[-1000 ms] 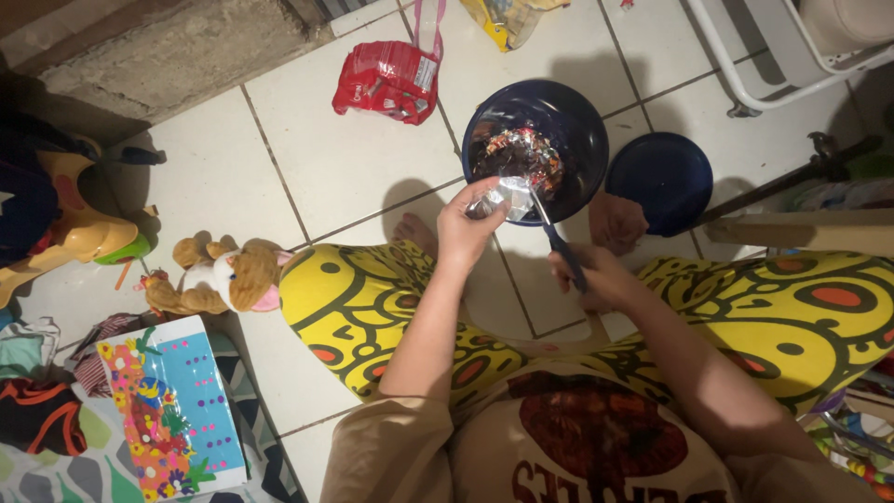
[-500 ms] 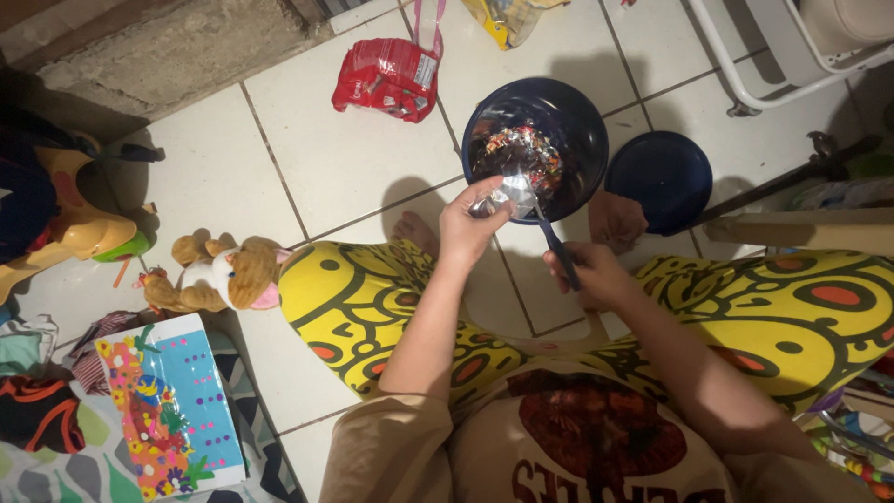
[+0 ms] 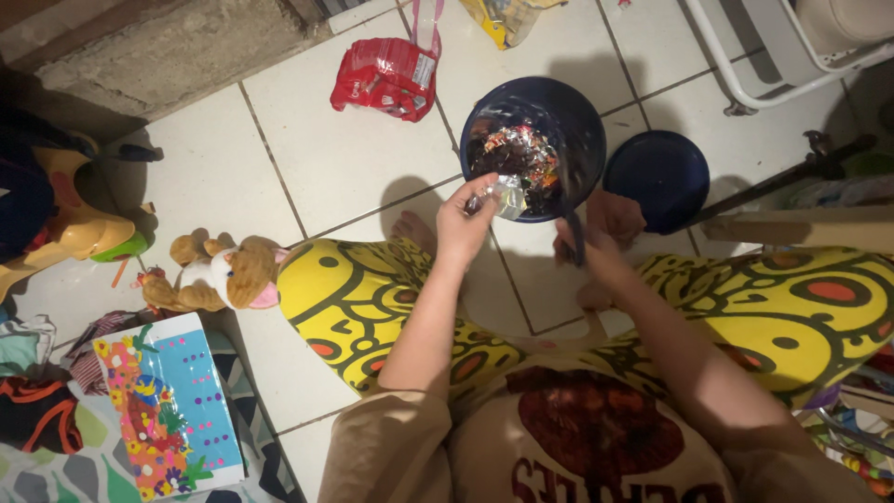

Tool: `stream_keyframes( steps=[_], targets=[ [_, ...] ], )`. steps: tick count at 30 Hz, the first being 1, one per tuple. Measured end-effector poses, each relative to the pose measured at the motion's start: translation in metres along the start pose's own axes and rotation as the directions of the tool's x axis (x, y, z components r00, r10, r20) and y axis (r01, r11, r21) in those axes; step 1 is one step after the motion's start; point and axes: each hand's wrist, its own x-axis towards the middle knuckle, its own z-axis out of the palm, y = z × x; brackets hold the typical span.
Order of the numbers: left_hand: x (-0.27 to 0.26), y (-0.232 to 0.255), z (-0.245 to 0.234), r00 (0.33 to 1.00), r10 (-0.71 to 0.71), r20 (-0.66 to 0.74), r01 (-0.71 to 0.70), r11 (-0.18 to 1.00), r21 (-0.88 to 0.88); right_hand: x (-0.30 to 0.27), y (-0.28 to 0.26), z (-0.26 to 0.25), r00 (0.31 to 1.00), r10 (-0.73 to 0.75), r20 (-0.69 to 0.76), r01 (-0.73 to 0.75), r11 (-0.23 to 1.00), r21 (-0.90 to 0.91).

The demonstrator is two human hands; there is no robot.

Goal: The person sits on the floor and uses scissors to cut open multiple foil wrappers, dropping the pieces into a blue bowl. The person handles the wrappers one at a time, cutting them into smaller pieces and placing them into the bowl.

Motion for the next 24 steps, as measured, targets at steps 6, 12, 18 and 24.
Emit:
stream_keyframes(
  steps=[6, 12, 18, 24],
  targets=[
    [-0.008, 0.002, 0.005, 0.989, 0.029, 0.144, -0.01, 0.991, -0.135, 0.033, 0.0, 0.013, 0.965, -0.167, -0.2, 0.204, 0.962, 0.18],
    [-0.014, 0.017, -0.001, 0.98, -0.002, 0.2, 0.059, 0.957, -0.283, 0.048, 0.003, 0.005, 0.905, -0.366, -0.218, 0.402, 0.903, 0.153],
    [-0.013, 0.019, 0.005, 0.98, -0.044, 0.196, 0.111, 0.931, -0.347, 0.039, -0.002, 0.014, 0.97, -0.18, -0.167, 0.223, 0.928, 0.298],
    [-0.019, 0.026, 0.011, 0.961, -0.081, 0.263, 0.171, 0.925, -0.339, 0.023, -0.031, 0.015, 0.979, -0.075, -0.189, 0.171, 0.806, 0.567]
  ],
)
